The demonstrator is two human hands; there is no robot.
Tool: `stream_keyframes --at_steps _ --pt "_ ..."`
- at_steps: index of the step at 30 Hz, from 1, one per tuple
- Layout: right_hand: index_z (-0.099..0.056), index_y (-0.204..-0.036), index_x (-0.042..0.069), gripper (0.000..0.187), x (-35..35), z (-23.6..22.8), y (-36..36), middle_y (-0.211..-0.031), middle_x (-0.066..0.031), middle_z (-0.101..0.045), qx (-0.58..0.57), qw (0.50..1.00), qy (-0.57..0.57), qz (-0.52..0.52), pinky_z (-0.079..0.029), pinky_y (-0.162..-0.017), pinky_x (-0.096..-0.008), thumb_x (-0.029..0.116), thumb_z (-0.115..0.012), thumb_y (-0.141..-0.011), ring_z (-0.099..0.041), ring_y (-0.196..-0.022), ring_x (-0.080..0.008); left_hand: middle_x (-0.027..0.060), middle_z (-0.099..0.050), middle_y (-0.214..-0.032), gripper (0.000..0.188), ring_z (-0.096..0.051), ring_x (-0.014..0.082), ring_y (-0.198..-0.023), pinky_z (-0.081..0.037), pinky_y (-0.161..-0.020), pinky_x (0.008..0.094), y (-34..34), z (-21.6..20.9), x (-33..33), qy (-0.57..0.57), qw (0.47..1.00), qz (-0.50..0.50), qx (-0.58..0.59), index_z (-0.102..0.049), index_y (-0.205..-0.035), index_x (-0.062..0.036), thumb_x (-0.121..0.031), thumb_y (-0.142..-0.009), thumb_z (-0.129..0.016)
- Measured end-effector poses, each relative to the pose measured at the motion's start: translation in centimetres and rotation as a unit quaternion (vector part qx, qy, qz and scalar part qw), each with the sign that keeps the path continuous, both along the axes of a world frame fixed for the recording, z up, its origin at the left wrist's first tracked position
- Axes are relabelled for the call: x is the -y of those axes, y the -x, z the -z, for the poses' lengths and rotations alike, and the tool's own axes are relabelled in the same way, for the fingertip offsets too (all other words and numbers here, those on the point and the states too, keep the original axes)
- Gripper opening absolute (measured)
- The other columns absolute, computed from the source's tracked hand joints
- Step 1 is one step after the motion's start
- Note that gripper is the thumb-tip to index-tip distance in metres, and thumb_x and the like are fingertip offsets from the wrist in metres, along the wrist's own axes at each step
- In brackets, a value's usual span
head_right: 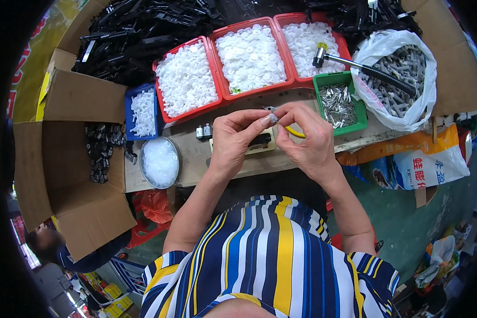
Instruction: The person assembles small lock mechanisms at a workbench. They place a black lock body into a wooden jig, insert a metal pin, and strike it with a hammer. The person then inserts a white plastic component into the lock body and secures it with a metal clip using pliers. The process is repeated for multiple units, with finished locks being placed into a cardboard box.
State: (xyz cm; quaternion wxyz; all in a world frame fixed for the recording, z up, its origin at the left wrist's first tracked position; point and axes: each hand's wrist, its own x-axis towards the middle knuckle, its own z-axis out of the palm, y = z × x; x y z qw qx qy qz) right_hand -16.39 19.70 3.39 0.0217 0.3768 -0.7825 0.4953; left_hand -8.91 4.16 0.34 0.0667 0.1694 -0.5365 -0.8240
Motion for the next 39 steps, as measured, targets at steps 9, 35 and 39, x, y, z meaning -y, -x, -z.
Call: stream_keyframes --at_steps 9,35,39 --pt "-0.059 -0.085 0.004 0.019 0.7 0.4 -0.4 -0.096 -0.0114 -0.068 -0.096 0.995 -0.034 0.001 -0.052 -0.075 -0.038 -0.005 -0.07 -0.073 -0.068 -0.085 -0.0299 0.0096 -0.075 -0.097 0.015 -0.068 0.0113 -0.086 -0.053 -0.079 0.0238 -0.8 0.1 -0.1 0.118 0.992 -0.025 -0.028 -0.075 -0.104 0.0021 -0.001 -0.09 -0.072" --pt "-0.069 -0.094 0.004 0.016 2.7 3.3 -2.3 -0.095 -0.0079 -0.065 -0.028 0.992 -0.02 -0.12 -0.047 -0.074 -0.0379 0.003 -0.074 -0.079 -0.064 -0.087 -0.0266 0.0102 -0.068 -0.104 0.036 -0.061 0.0243 -0.099 -0.047 -0.086 0.0348 -6.1 1.3 2.8 0.46 0.883 -0.056 -0.08 -0.073 -0.109 -0.0033 -0.008 -0.075 -0.082" --pt "-0.068 -0.093 0.004 0.016 3.3 3.4 -2.3 -0.095 -0.0081 -0.064 -0.053 0.99 -0.034 -0.126 -0.046 -0.074 -0.0378 0.002 -0.074 -0.079 -0.064 -0.087 -0.0268 0.0097 -0.067 -0.103 0.038 -0.059 0.0253 -0.098 -0.047 -0.086 0.0357 -6.3 1.9 3.4 0.479 0.871 -0.058 -0.096 -0.073 -0.11 -0.0039 -0.008 -0.073 -0.082"
